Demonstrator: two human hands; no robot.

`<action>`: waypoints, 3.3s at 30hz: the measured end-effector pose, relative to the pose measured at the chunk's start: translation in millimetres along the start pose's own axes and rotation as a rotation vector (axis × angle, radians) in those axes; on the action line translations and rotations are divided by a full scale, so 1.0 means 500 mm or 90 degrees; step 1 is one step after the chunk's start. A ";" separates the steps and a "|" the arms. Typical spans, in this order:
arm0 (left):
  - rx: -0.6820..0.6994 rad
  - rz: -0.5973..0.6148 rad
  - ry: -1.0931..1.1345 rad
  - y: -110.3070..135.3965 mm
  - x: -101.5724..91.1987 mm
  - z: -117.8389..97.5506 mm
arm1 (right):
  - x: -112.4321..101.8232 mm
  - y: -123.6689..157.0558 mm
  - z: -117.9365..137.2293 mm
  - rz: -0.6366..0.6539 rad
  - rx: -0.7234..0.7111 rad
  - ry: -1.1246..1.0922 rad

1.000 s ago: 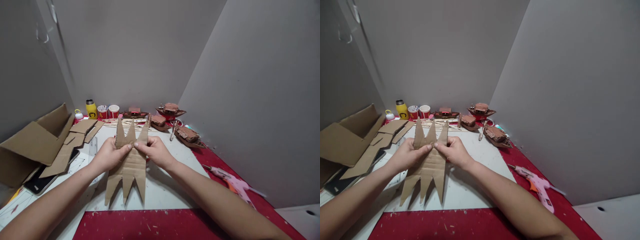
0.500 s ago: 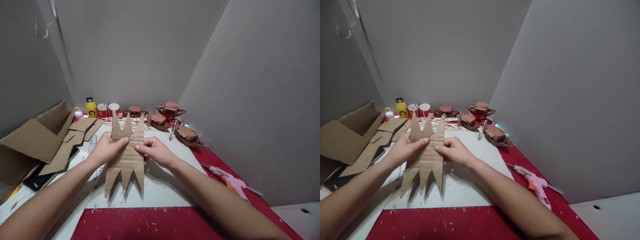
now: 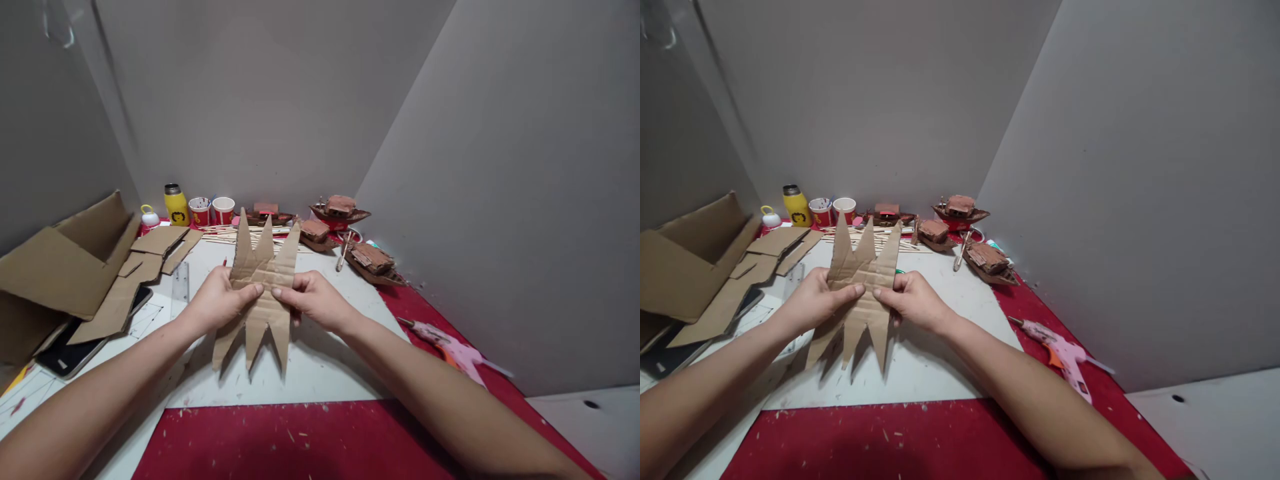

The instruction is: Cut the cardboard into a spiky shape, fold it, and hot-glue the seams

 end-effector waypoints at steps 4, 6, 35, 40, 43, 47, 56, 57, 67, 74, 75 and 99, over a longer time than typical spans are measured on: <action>0.025 -0.056 -0.140 -0.008 -0.011 0.005 | 0.002 -0.012 -0.019 -0.032 0.005 -0.010; 0.027 -0.082 -0.165 -0.009 -0.018 0.001 | 0.002 -0.019 -0.024 -0.043 0.005 -0.026; -0.140 0.365 -0.169 0.035 0.009 0.009 | -0.097 0.183 0.181 -0.162 -0.278 0.414; -0.144 0.475 -0.259 0.045 0.061 0.043 | -0.056 0.159 0.161 -0.066 -0.366 0.614; -0.150 0.494 -0.258 0.046 0.069 0.057 | -0.039 0.127 0.102 0.060 -0.276 0.653; -0.130 0.485 -0.307 0.043 0.069 0.057 | -0.014 0.097 0.027 0.214 -0.128 0.645; 0.038 0.147 -0.649 -0.019 -0.014 -0.001 | -0.024 0.037 0.011 0.075 -0.222 0.728; 0.036 0.148 -0.661 -0.015 -0.011 -0.004 | -0.028 0.027 0.014 0.042 -0.248 0.751; 0.186 0.442 -0.850 0.154 0.228 0.002 | -0.065 -0.088 -0.028 0.013 -0.251 0.875; 0.177 0.445 -1.003 0.181 0.213 0.053 | -0.132 -0.097 -0.014 -0.074 -0.229 0.833; 0.172 0.452 -1.020 0.182 0.208 0.056 | -0.129 -0.083 -0.009 -0.076 -0.230 0.818; -0.085 0.223 -0.647 0.027 0.006 0.072 | -0.004 0.005 -0.066 0.314 -0.003 0.394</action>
Point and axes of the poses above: each hand's wrist, its own y-axis away from the middle knuckle, its own x-axis out of the palm, z = x × y, the point moved 8 cm from there along -y, towards the middle knuckle, and after that the axes turned 1 degree about x, right-handed, at the moved point
